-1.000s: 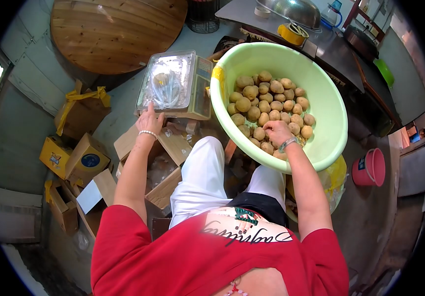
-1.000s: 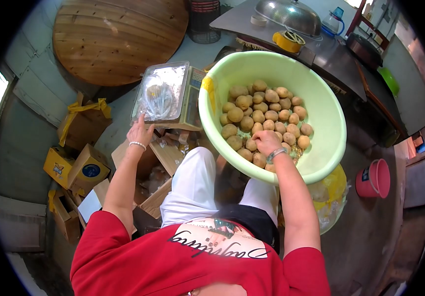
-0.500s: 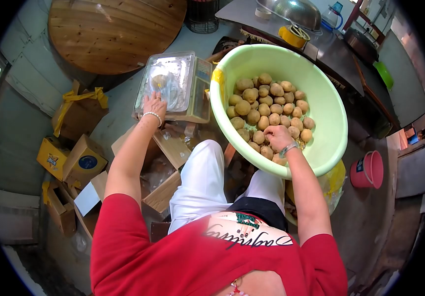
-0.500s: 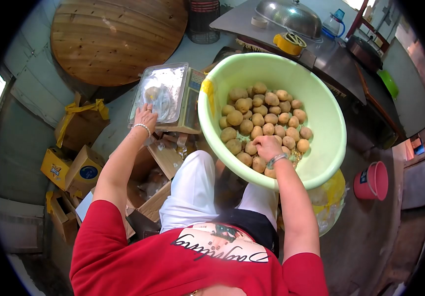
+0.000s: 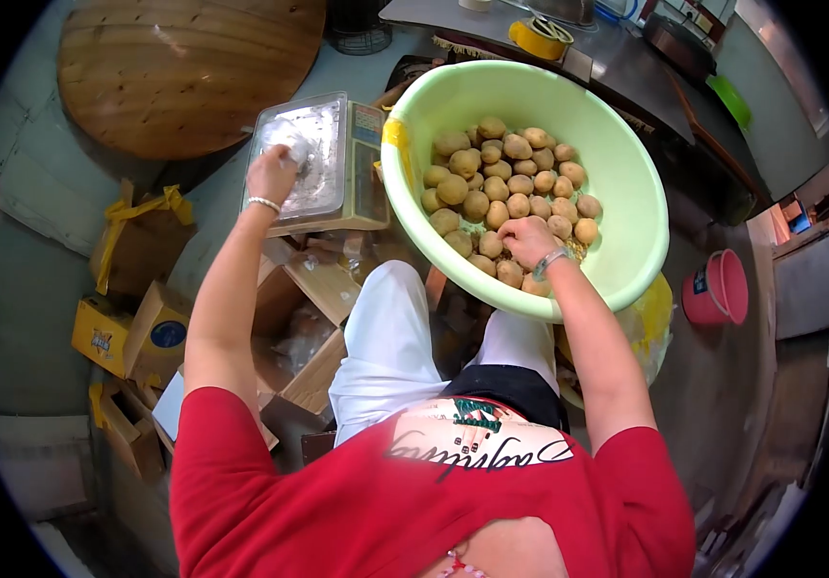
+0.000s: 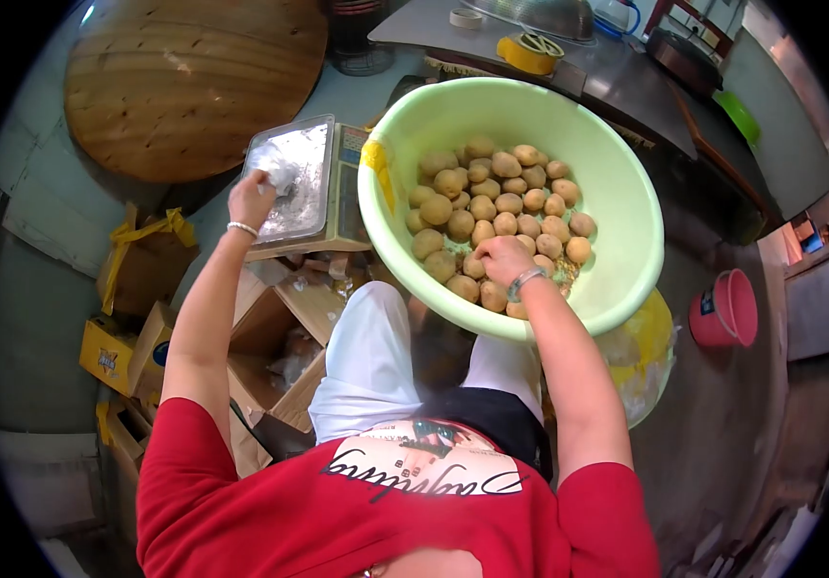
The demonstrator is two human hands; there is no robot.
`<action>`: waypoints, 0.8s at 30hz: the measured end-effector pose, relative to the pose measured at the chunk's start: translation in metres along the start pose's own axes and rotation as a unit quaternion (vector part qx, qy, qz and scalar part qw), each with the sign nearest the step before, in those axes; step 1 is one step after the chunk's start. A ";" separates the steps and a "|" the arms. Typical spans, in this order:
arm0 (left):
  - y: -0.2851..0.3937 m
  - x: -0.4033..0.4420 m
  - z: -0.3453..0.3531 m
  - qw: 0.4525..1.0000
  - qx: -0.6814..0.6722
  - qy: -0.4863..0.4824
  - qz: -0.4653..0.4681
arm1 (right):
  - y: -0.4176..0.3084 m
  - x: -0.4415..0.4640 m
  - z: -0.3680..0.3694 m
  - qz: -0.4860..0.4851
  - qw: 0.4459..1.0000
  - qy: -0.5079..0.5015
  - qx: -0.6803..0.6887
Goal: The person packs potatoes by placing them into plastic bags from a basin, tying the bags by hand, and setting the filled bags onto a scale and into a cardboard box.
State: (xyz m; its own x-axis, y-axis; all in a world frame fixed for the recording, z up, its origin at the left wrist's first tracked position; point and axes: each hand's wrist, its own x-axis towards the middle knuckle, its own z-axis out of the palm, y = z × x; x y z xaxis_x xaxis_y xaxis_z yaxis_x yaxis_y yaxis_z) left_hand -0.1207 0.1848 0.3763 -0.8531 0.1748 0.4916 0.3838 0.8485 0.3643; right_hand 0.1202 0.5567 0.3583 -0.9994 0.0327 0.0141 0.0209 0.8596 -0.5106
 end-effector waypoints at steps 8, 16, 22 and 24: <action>0.045 0.068 -0.034 0.988 -0.113 0.089 -0.049 | 0.011 0.001 0.005 -0.003 1.000 0.016 0.002; 0.160 0.060 -0.067 0.906 -0.407 0.045 0.107 | 0.016 0.003 0.007 -0.004 0.998 0.061 -0.003; 0.252 0.021 -0.066 0.871 -0.398 -0.043 0.285 | 0.017 0.009 -0.006 0.100 0.945 0.249 0.187; 0.262 -0.005 -0.049 0.877 -0.351 -0.136 0.300 | 0.027 0.013 -0.005 0.098 0.926 0.302 0.203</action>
State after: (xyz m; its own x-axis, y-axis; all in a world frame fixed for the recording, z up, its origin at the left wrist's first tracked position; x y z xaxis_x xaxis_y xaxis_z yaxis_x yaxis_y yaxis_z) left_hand 0.0014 0.3818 0.5078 -0.4395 0.6776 0.5896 0.8341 0.0643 0.5478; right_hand 0.1080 0.5830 0.3492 -0.7761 0.5528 0.3034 0.0642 0.5479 -0.8341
